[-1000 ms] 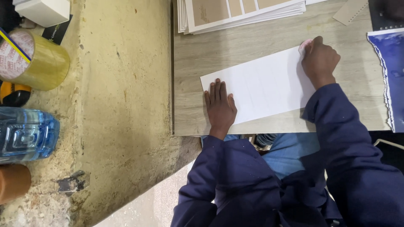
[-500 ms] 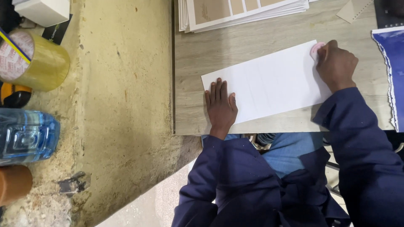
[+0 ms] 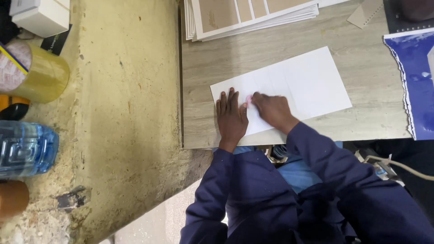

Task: Applying adhesive to paper liners and folding them over folder templates to complete the assembly.

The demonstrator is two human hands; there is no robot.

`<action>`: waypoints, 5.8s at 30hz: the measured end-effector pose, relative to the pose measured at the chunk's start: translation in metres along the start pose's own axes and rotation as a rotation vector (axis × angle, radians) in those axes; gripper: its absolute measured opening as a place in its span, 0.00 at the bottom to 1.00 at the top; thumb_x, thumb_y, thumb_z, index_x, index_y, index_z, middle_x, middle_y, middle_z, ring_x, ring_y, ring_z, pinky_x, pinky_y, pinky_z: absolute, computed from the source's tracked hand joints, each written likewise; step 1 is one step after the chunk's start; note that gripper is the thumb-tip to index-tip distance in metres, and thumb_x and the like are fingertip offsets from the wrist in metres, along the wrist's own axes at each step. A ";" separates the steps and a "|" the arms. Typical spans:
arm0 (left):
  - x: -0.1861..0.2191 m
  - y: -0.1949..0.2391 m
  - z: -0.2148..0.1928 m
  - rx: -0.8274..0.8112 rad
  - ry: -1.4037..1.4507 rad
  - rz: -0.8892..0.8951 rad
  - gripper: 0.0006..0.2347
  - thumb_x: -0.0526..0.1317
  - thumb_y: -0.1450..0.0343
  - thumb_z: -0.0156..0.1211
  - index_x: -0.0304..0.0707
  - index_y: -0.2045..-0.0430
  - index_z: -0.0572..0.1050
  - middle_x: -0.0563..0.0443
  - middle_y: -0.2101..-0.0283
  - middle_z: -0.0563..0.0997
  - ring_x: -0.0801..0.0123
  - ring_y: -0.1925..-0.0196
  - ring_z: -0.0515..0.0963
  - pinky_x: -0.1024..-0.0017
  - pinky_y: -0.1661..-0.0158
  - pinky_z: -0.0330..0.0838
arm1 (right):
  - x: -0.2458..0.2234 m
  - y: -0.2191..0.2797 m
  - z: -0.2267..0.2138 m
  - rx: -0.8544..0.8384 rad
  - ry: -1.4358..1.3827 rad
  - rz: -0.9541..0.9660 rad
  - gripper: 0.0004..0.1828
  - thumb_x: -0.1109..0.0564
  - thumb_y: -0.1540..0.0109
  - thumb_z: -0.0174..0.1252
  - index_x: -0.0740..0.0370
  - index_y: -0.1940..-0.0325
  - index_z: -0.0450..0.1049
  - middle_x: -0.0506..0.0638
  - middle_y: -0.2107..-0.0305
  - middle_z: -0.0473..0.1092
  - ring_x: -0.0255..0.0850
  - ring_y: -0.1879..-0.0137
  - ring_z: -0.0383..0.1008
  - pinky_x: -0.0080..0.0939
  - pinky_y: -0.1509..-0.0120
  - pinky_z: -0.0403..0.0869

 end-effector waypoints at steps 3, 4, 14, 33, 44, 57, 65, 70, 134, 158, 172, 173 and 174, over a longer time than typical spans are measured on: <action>0.009 0.002 -0.004 0.027 -0.107 0.010 0.27 0.59 0.17 0.39 0.43 0.29 0.67 0.45 0.21 0.64 0.46 0.17 0.58 0.48 0.21 0.45 | 0.098 -0.047 -0.005 0.075 0.136 0.127 0.24 0.44 0.19 0.36 0.59 0.36 0.72 0.63 0.57 0.81 0.69 0.52 0.83 0.77 0.49 0.75; 0.009 0.006 -0.006 0.027 -0.115 -0.006 0.27 0.59 0.17 0.39 0.43 0.29 0.67 0.45 0.21 0.64 0.46 0.17 0.58 0.48 0.21 0.45 | 0.119 -0.045 -0.014 0.066 0.130 0.114 0.24 0.44 0.19 0.36 0.59 0.36 0.72 0.63 0.57 0.81 0.69 0.52 0.83 0.77 0.49 0.75; 0.014 -0.001 -0.012 0.093 0.003 0.065 0.23 0.49 0.16 0.38 0.33 0.30 0.67 0.40 0.21 0.63 0.46 0.17 0.56 0.46 0.21 0.49 | 0.199 0.077 -0.040 0.297 0.296 0.532 0.13 0.49 0.19 0.48 0.59 0.47 0.71 0.61 0.67 0.80 0.70 0.65 0.81 0.68 0.65 0.71; -0.041 -0.037 -0.011 -0.021 -0.089 0.220 0.21 0.50 0.16 0.43 0.43 0.28 0.67 0.43 0.22 0.66 0.53 0.19 0.62 0.50 0.22 0.51 | 0.174 0.043 -0.058 0.193 0.041 0.416 0.15 0.42 0.20 0.50 0.42 0.32 0.72 0.62 0.64 0.81 0.69 0.50 0.83 0.68 0.47 0.73; -0.059 -0.046 -0.014 -0.008 0.275 0.092 0.16 0.48 0.15 0.42 0.50 0.39 0.77 0.50 0.30 0.77 0.55 0.23 0.69 0.52 0.22 0.51 | -0.043 0.038 0.018 0.179 -0.094 0.038 0.14 0.48 0.27 0.55 0.57 0.52 0.81 0.58 0.64 0.81 0.61 0.57 0.84 0.65 0.54 0.79; -0.067 -0.041 -0.029 0.017 0.565 -0.066 0.20 0.52 0.14 0.36 0.54 0.27 0.68 0.52 0.24 0.70 0.58 0.23 0.69 0.55 0.24 0.61 | 0.097 -0.027 -0.016 0.141 0.113 0.288 0.17 0.42 0.23 0.46 0.51 0.45 0.75 0.56 0.62 0.81 0.64 0.53 0.84 0.69 0.51 0.78; -0.070 -0.047 -0.029 0.004 0.793 -0.125 0.19 0.49 0.14 0.39 0.51 0.31 0.72 0.51 0.29 0.76 0.57 0.28 0.75 0.55 0.26 0.64 | -0.001 -0.039 0.031 0.127 -0.114 0.236 0.23 0.41 0.22 0.42 0.60 0.46 0.76 0.64 0.64 0.80 0.70 0.53 0.83 0.74 0.49 0.77; -0.064 -0.041 -0.025 -0.001 0.741 -0.064 0.22 0.51 0.17 0.50 0.44 0.28 0.69 0.43 0.28 0.74 0.49 0.30 0.76 0.50 0.26 0.64 | -0.095 0.018 0.075 0.053 0.004 -0.076 0.16 0.49 0.26 0.45 0.57 0.53 0.77 0.53 0.72 0.78 0.56 0.62 0.85 0.58 0.61 0.81; -0.033 -0.034 0.011 -0.155 -0.232 0.091 0.25 0.50 0.16 0.37 0.46 0.21 0.58 0.48 0.16 0.52 0.57 0.14 0.46 0.42 0.22 0.30 | 0.059 0.096 -0.011 0.028 0.099 0.172 0.10 0.60 0.32 0.56 0.47 0.53 0.81 0.52 0.63 0.76 0.57 0.54 0.82 0.55 0.54 0.78; -0.029 -0.035 0.004 -0.172 -0.217 0.069 0.25 0.51 0.16 0.35 0.46 0.21 0.57 0.46 0.16 0.51 0.54 0.14 0.47 0.40 0.22 0.34 | 0.010 0.058 -0.013 -0.097 -0.006 0.011 0.12 0.59 0.34 0.56 0.47 0.51 0.80 0.51 0.61 0.75 0.57 0.52 0.80 0.59 0.52 0.79; -0.031 -0.027 -0.009 0.083 -0.043 0.153 0.23 0.50 0.17 0.43 0.46 0.25 0.65 0.49 0.19 0.62 0.54 0.16 0.57 0.45 0.20 0.47 | 0.156 -0.084 -0.025 0.281 0.261 0.230 0.10 0.54 0.30 0.47 0.59 0.49 0.69 0.57 0.72 0.80 0.69 0.69 0.82 0.69 0.71 0.70; -0.030 -0.027 -0.010 0.080 -0.043 0.147 0.23 0.50 0.17 0.43 0.45 0.25 0.65 0.49 0.19 0.62 0.53 0.16 0.57 0.44 0.20 0.47 | 0.178 -0.072 -0.035 0.392 0.386 0.235 0.10 0.51 0.26 0.47 0.58 0.50 0.69 0.54 0.76 0.78 0.64 0.73 0.80 0.65 0.74 0.68; -0.029 -0.030 -0.010 0.079 -0.040 0.147 0.23 0.50 0.17 0.43 0.45 0.25 0.66 0.49 0.19 0.62 0.53 0.16 0.57 0.44 0.21 0.47 | 0.202 -0.058 -0.046 0.505 0.515 0.243 0.13 0.47 0.22 0.47 0.58 0.52 0.69 0.51 0.81 0.75 0.59 0.78 0.78 0.61 0.77 0.66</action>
Point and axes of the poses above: each hand's wrist, its own y-axis away from the middle knuckle, its own z-axis out of the palm, x = y × z, the point moved 8 cm from there along -y, towards the middle knuckle
